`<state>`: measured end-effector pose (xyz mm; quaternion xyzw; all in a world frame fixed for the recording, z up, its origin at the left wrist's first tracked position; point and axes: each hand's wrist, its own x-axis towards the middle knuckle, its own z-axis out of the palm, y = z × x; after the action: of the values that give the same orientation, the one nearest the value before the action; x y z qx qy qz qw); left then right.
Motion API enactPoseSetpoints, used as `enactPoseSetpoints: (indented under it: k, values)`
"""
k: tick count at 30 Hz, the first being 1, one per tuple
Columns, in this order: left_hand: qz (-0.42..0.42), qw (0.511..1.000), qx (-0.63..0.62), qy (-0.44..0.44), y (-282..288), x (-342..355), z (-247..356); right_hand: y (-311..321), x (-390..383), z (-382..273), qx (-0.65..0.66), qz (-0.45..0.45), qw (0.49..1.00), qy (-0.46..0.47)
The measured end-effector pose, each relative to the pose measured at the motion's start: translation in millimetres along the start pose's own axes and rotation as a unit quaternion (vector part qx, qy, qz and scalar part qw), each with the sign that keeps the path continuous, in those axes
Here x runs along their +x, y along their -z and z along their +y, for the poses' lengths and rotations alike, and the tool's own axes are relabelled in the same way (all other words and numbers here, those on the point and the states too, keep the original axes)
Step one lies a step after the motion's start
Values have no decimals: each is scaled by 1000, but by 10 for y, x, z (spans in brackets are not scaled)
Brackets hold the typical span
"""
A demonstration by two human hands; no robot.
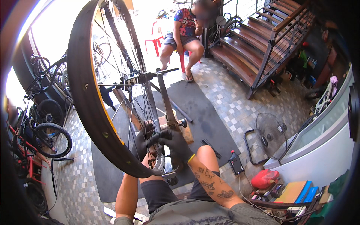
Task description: The person is seated on the floor and uses a spoke wrench to adjust the spokes of a bicycle wheel mounted on a stand. They rotate the wheel and repeatedly tighten or loosen individual spokes to true the wheel.
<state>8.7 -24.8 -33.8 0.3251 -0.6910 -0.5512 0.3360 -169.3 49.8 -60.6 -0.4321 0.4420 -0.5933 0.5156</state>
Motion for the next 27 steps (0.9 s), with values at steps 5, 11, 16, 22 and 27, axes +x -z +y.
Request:
enactPoseSetpoints:
  k: [5, 11, 16, 22, 27]
  values:
    - [-57, 995, 70, -52, 113, 290, -186, 67, 37, -135, -54, 180, 975, 117]
    - [-58, 996, 7, -65, 65, 446, -191, -20, -459, -183, -39, 106, 992, 52]
    - [-45, 995, 63, -67, 49, 493, -134, -167, -557, -222, -51, 76, 995, 41]
    - [-47, 994, 55, -78, 75, 519, -197, -104, -580, -315, -60, 62, 995, 40]
    - [-52, 993, 53, -88, 97, 576, -267, -79, -568, -373, 7, 61, 998, 21]
